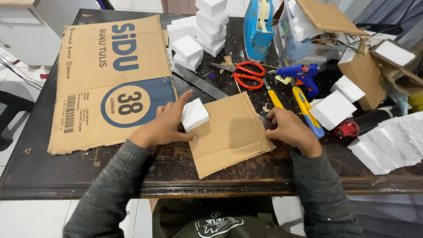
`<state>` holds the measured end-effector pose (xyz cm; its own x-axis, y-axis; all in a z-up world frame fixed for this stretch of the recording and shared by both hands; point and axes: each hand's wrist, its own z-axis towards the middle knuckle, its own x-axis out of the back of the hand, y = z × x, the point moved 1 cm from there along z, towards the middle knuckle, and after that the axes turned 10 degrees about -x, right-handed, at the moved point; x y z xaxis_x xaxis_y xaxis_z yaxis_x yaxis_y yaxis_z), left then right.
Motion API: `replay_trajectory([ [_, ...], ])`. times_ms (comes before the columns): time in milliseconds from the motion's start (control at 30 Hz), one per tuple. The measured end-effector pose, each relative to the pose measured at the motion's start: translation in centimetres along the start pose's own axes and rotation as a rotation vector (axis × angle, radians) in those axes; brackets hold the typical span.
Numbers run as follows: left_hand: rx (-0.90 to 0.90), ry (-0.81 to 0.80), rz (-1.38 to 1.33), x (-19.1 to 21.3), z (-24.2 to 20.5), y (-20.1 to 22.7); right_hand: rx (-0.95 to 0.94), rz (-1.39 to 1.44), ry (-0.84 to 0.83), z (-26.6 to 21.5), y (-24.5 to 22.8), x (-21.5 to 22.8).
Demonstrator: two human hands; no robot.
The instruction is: The person cuts a piece of cardboard using a utility knife and a metal ruler. They measure and score the cardboard, then fold it along the cut line to separate the piece.
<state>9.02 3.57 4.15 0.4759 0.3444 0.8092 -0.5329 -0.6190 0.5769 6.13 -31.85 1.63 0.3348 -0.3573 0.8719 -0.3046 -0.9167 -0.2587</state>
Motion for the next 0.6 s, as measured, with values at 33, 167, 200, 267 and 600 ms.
replay_trajectory([
  [33,0.002,0.002,-0.001,-0.3,-0.1,-0.1,0.002,-0.002,0.000,-0.9,-0.7,0.7],
  [167,-0.014,0.172,-0.073,-0.8,-0.9,0.7,0.010,0.075,-0.027,-2.1,-1.3,1.2],
  [200,-0.023,0.204,-0.106,-0.8,-1.2,1.2,0.019,0.108,-0.002,-1.8,-0.8,0.9],
  [267,-0.010,0.199,-0.133,-0.9,-1.7,1.8,0.052,0.159,0.069,-1.4,0.5,-0.1],
  [600,-0.058,0.317,-0.106,-3.1,-3.5,2.5,0.585,-0.306,1.213,-3.1,0.9,1.0],
])
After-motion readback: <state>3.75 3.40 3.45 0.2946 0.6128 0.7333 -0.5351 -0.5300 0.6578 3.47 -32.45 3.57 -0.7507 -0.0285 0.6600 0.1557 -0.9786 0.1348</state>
